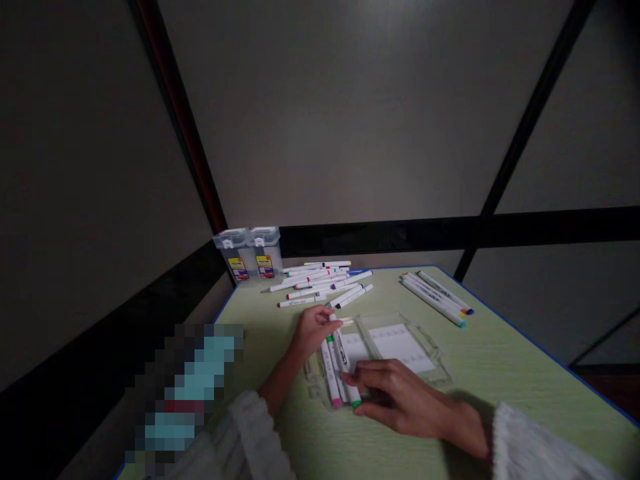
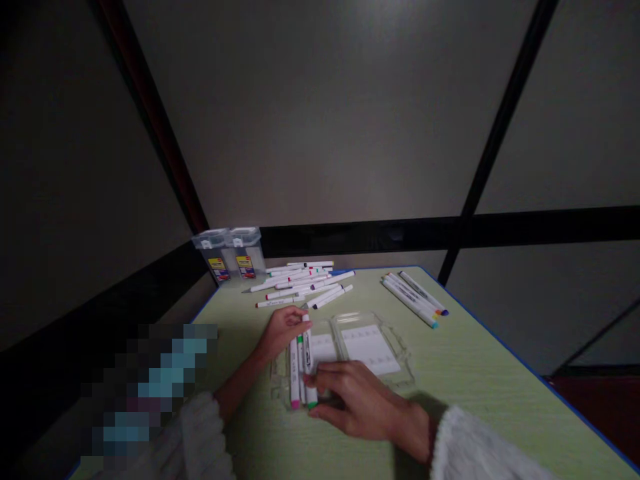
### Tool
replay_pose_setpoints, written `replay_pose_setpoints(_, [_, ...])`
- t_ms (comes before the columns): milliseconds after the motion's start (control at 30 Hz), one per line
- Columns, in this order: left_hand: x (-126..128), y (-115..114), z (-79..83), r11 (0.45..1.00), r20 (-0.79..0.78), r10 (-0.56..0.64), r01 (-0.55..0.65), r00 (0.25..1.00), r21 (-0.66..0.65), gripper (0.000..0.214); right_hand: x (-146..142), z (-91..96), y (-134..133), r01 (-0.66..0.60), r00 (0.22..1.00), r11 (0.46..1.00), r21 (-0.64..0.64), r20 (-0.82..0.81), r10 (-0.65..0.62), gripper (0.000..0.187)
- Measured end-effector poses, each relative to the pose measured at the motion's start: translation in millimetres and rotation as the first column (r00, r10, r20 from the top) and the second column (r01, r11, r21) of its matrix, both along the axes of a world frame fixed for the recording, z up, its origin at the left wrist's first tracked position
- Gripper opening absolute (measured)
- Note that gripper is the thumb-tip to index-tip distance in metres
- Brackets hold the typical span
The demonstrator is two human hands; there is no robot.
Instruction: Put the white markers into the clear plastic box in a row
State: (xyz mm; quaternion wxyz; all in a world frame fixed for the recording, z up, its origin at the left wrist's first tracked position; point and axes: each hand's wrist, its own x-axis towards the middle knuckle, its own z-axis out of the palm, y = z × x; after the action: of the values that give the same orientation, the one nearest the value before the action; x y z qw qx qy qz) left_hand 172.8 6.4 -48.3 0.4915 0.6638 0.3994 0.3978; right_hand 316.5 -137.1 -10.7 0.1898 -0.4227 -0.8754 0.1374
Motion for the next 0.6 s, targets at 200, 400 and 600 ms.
replay_pose_setpoints(200, [-0.5,-1.3,4.9,0.999,-0.021,0.024,-0.023,1.000,0.022,0.023,-2.0,4.5,-2.4,0.001,0.991,0.999,0.044,0.133,-0.007,0.029])
replay_pose_setpoints(400, [-2.2,-0.9,6.1,0.996,-0.053,0.044,-0.039,0.998,0.084,0.022,-5.2,6.8,-4.3,0.048,0.984,0.995,0.090,0.169,-0.062,0.027])
replay_pose_setpoints(600, [-2.5,-2.7,9.0,0.993,-0.072,0.058,-0.050,0.996,0.109,0.018,-4.5,6.8,-4.5,0.064,0.984,0.987,0.150,0.153,-0.087,0.025])
